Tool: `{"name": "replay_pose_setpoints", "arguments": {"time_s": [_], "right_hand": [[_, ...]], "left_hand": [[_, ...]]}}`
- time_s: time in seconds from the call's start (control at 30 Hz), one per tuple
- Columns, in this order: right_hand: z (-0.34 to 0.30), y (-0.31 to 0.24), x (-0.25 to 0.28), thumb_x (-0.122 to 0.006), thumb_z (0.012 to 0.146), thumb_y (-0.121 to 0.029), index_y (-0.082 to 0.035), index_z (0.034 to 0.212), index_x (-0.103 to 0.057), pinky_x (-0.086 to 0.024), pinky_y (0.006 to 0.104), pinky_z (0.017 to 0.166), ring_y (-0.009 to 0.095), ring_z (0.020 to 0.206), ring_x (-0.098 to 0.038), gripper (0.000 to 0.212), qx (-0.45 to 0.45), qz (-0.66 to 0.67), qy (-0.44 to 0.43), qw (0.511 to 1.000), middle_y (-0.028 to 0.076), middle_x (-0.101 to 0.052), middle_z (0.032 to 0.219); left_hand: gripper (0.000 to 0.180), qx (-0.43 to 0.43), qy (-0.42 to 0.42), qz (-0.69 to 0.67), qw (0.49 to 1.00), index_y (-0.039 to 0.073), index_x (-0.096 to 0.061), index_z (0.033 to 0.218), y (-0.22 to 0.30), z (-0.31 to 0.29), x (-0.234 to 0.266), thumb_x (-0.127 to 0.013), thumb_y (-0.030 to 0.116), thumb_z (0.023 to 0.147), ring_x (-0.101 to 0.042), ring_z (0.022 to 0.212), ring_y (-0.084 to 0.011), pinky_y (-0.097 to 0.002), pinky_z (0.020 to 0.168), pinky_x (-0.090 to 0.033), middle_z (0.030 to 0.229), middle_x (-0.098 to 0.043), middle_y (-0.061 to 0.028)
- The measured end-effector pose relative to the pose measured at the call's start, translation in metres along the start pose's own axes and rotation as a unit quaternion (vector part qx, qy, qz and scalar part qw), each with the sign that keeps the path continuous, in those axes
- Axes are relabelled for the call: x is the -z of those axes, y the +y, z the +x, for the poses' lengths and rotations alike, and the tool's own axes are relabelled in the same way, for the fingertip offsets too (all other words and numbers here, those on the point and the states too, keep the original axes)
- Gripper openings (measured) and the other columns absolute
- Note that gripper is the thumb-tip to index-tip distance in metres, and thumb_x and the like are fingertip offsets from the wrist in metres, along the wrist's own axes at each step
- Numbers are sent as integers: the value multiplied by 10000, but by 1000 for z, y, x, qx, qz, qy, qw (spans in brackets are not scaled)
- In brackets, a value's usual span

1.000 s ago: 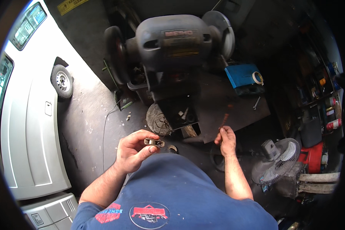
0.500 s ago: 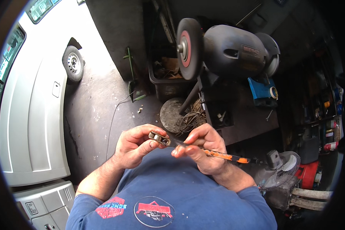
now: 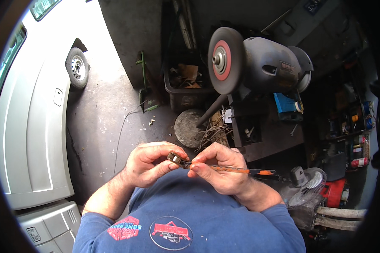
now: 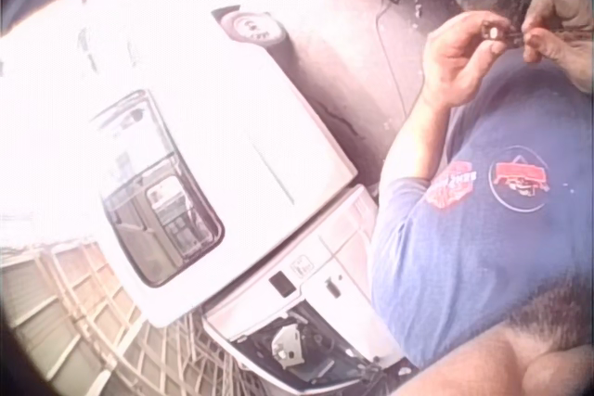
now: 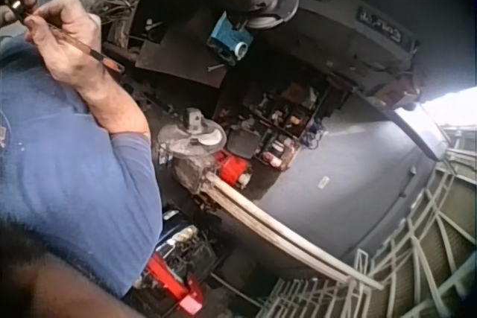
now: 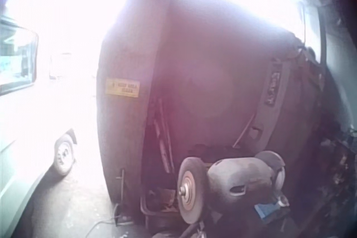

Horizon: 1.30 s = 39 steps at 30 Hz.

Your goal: The person cleans a small metal engine valve using a bench grinder, then applies lubricant with a brush and spray, and finally uses an air nozzle to blow off debris. The cleaned valve is placed on a tray near the engine bay of a red car.

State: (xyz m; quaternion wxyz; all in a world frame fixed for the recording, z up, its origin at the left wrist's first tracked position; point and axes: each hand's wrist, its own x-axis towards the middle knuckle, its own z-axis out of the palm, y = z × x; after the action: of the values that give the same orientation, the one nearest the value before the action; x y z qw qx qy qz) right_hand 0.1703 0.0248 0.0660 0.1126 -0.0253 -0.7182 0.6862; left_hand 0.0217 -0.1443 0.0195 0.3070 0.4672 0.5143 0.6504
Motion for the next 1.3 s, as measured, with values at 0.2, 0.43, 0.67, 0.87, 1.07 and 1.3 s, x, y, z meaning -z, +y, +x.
{"name": "replay_pose_setpoints", "arguments": {"time_s": [0.2,0.43,0.67,0.87,1.07,1.3], "right_hand": [[-2,-4,5,-688,912,-82,4,969,-613,-570,238,680,134,783,-713,128,16,-39,-3,999,87,-718,839],[-3,-7,15,-703,903,-87,4,966,-629,-557,239,650,129,758,-705,133,36,-77,0,996,86,-706,840],[3,-10,35,-728,880,-89,7,952,-648,-550,242,633,133,748,-700,144,46,-87,-48,994,79,-699,828],[1,-14,41,-716,891,-93,10,957,-642,-560,239,651,130,756,-705,143,37,-47,-36,998,79,-700,825],[6,-7,37,-699,899,-64,20,955,-626,-575,244,666,146,759,-714,124,53,-32,-31,998,90,-708,822],[10,-18,53,-726,881,-107,-22,928,-652,-555,255,649,138,744,-705,122,19,-89,-144,985,55,-700,801]], "left_hand": [[217,-22,-12,31,999,-11,-661,1079,1,11,-3,-681,115,903,-694,917,-232,-328,792,-551,995,-699,-141],[230,-29,-15,45,998,-33,-657,1049,2,21,-7,-682,150,912,-690,894,-246,-334,776,-547,942,-700,-163],[237,-48,-29,66,996,-30,-662,1039,1,28,-11,-687,167,909,-699,882,-248,-340,775,-556,938,-706,-155],[243,-35,-14,21,999,-35,-660,1034,1,29,-14,-684,174,911,-699,889,-258,-347,781,-560,943,-702,-170],[249,-43,-21,32,998,-42,-658,1030,1,34,-13,-681,178,916,-694,886,-254,-346,766,-555,959,-695,-172],[230,29,-32,-88,995,-38,-641,1072,-8,30,-14,-652,147,936,-676,929,-231,-340,822,-543,1029,-676,-162]]}}
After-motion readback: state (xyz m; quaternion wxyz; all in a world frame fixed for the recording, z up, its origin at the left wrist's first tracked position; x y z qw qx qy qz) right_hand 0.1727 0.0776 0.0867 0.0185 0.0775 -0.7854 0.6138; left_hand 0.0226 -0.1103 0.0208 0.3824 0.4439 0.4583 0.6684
